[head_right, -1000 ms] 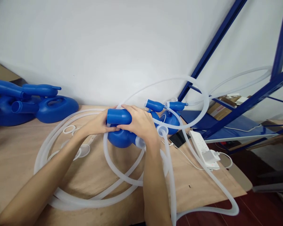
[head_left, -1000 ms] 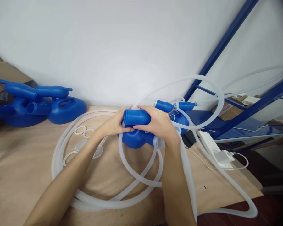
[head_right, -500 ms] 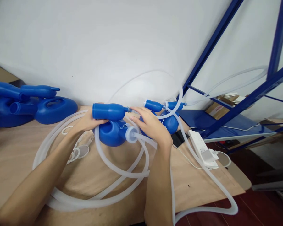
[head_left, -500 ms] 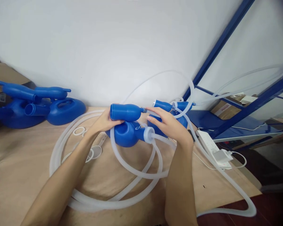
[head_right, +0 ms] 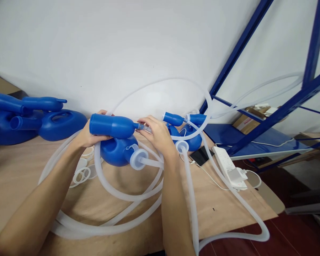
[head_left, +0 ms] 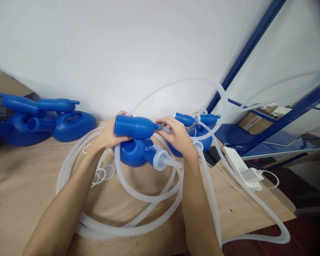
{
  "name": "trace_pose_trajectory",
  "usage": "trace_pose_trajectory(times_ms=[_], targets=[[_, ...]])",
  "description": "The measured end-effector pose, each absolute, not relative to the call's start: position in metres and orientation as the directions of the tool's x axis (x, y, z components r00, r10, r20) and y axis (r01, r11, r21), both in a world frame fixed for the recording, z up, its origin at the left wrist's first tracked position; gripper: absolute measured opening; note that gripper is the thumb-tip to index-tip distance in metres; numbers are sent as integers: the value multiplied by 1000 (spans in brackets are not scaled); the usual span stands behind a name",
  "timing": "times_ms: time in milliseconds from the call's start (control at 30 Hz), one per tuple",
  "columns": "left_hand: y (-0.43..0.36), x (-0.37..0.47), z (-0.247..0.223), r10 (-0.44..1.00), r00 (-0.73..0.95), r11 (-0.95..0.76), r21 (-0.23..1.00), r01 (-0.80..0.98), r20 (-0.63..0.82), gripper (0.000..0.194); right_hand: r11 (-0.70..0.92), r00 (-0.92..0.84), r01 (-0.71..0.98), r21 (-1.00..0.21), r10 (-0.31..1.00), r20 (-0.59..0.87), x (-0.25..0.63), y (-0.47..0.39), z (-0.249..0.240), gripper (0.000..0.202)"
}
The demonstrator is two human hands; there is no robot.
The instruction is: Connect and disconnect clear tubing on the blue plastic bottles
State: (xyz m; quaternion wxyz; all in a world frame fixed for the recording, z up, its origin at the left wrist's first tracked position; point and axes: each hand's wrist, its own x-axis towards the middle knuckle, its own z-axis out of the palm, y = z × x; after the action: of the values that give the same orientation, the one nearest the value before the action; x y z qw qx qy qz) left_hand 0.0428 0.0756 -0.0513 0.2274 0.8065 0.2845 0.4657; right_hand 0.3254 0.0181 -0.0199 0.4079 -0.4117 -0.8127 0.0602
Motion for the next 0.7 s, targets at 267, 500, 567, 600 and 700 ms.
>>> trace_pose_trajectory(times_ms=[267, 500, 567, 600, 700], targets=[[81, 37, -57, 689, 354, -722, 645, 250, 633, 76, 635, -379, 706, -314, 713, 590, 314, 23, -27, 21], [79, 37, -54, 722, 310, -689, 682, 243, 619, 74, 643, -397, 674, -364, 730, 556, 315, 26, -33, 21], [79, 38, -54, 726, 300, -685, 687, 241, 619, 71, 640, -397, 679, -361, 733, 552, 316, 27, -33, 23], [79, 38, -53, 725, 300, -686, 685, 243, 620, 69, 635, -395, 683, -361, 737, 548, 316, 27, -34, 25], [78, 40, -52, 725, 296, -687, 678, 261, 621, 64, 627, -391, 687, -367, 745, 541, 318, 27, -33, 25]])
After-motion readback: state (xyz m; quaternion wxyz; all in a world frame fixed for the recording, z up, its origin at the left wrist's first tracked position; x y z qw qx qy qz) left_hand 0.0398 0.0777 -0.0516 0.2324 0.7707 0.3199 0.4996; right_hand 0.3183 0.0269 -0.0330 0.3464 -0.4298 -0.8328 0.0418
